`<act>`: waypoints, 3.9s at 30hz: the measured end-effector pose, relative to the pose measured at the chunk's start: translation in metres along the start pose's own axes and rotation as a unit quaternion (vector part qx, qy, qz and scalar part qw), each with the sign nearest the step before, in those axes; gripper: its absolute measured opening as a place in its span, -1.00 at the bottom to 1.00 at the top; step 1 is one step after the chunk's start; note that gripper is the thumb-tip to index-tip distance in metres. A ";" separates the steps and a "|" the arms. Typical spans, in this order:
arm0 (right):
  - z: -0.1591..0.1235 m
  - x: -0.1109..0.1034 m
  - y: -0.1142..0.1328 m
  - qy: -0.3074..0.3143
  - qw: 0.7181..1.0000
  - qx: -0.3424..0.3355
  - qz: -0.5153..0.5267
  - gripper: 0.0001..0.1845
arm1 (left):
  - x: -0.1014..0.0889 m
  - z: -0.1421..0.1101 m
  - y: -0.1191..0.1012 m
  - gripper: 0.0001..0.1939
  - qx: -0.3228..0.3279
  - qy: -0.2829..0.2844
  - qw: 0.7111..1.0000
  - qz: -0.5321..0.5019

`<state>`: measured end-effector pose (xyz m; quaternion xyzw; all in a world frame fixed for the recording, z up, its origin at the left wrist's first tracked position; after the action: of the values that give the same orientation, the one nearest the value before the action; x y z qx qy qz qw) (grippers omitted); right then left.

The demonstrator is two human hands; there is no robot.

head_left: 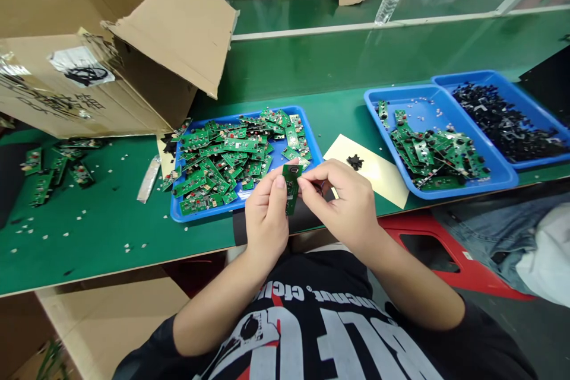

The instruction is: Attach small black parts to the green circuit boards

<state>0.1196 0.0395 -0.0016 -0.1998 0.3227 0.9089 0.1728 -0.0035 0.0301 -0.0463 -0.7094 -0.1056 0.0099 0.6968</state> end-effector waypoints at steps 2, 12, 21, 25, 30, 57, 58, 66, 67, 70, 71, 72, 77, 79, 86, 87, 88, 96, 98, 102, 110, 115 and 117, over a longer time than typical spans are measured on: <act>0.000 0.000 -0.001 -0.003 1.000 0.007 -0.001 -0.84 | 0.000 0.000 -0.001 -0.73 0.009 -0.002 1.000 0.005; 0.001 -0.015 -0.013 0.034 0.984 -0.146 -0.091 -0.83 | -0.004 0.007 -0.015 -0.69 -0.078 0.142 0.986 0.037; 0.002 -0.022 -0.031 0.259 0.948 -0.180 0.040 -0.83 | -0.012 0.014 -0.033 -0.71 -0.092 0.363 0.897 0.233; 0.004 -0.027 -0.036 0.253 0.959 -0.099 0.087 -0.29 | -0.010 0.013 -0.028 -0.71 -0.026 0.335 0.899 0.281; 0.003 -0.039 -0.046 0.048 0.970 0.071 0.229 -0.60 | -0.013 0.007 -0.029 -0.70 0.164 0.216 0.903 0.333; -0.019 -0.004 -0.021 0.054 0.789 0.335 0.512 -0.93 | -0.015 -0.006 -0.032 -0.55 0.428 -0.007 0.852 0.302; -0.019 -0.004 -0.021 0.057 0.789 0.333 0.514 -0.93 | -0.015 -0.006 -0.030 -0.55 0.420 -0.004 0.858 0.296; -0.013 -0.005 -0.016 0.064 0.839 0.293 0.455 -0.91 | -0.014 -0.002 -0.017 -0.55 0.263 0.121 0.948 0.130; -0.012 -0.006 -0.015 0.064 0.854 0.281 0.434 -0.92 | -0.012 -0.003 -0.016 -0.57 0.234 0.136 0.958 0.092; -0.009 -0.008 -0.012 0.059 0.906 0.226 0.352 -0.94 | -0.007 -0.004 -0.013 -0.61 0.152 0.145 0.978 0.006; -0.008 -0.008 -0.010 0.054 0.923 0.200 0.323 -0.95 | -0.005 -0.004 -0.012 -0.62 0.127 0.140 0.982 -0.010; -0.007 -0.009 -0.009 0.048 0.939 0.172 0.294 -0.95 | -0.004 -0.005 -0.012 -0.59 0.107 0.136 0.985 -0.019; -0.002 -0.011 -0.001 0.017 0.992 0.050 0.117 -0.88 | -0.002 -0.007 -0.017 -0.58 0.074 0.110 0.990 0.053; -0.002 -0.011 0.001 0.016 0.998 0.013 0.055 -0.86 | -0.002 -0.008 -0.019 -0.63 0.065 0.096 0.989 0.095; -0.004 -0.009 0.005 0.053 0.995 -0.039 -0.068 -0.82 | -0.002 -0.005 -0.025 -0.68 0.053 0.056 0.986 0.150; -0.003 -0.009 0.005 0.067 0.994 -0.038 -0.082 -0.81 | -0.002 -0.004 -0.025 -0.71 0.051 0.053 0.985 0.153; -0.003 -0.010 0.005 0.081 0.992 -0.036 -0.090 -0.81 | -0.001 -0.003 -0.026 -0.73 0.048 0.051 0.985 0.155; -0.001 -0.014 0.006 0.106 0.988 -0.009 -0.110 -0.83 | -0.001 -0.001 -0.027 -0.79 0.054 0.036 0.983 0.171; -0.003 -0.013 0.007 0.096 0.988 -0.006 -0.125 -0.82 | -0.001 0.000 -0.026 -0.80 0.057 0.029 0.984 0.167; -0.006 -0.007 0.010 0.109 0.980 -0.038 -0.161 -0.73 | -0.001 0.000 -0.023 -0.80 0.062 0.018 0.982 0.177; 0.003 -0.024 -0.022 0.032 0.973 0.000 -0.227 -0.79 | -0.004 0.000 -0.019 -0.84 0.082 0.010 0.976 0.200; -0.008 -0.065 -0.061 -0.103 0.980 0.142 -0.093 -0.96 | -0.008 0.014 -0.012 -0.82 -0.019 0.076 0.991 0.112; -0.024 -0.066 -0.067 -0.101 0.979 0.177 -0.011 -0.95 | -0.003 0.024 -0.012 -0.81 -0.020 0.091 0.990 0.105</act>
<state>0.2127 0.0605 -0.0223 -0.0774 0.4568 0.8510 0.2472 -0.0122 0.0530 -0.0358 -0.7285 0.0325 0.0164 0.6841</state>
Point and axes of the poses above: each hand's wrist, its own z-axis towards the middle knuckle, its own x-axis out of the palm, y = z × x, the point moved 3 cm from there along z, towards the middle knuckle, and after that the axes turned 14 degrees about -x, right-handed, at the moved point
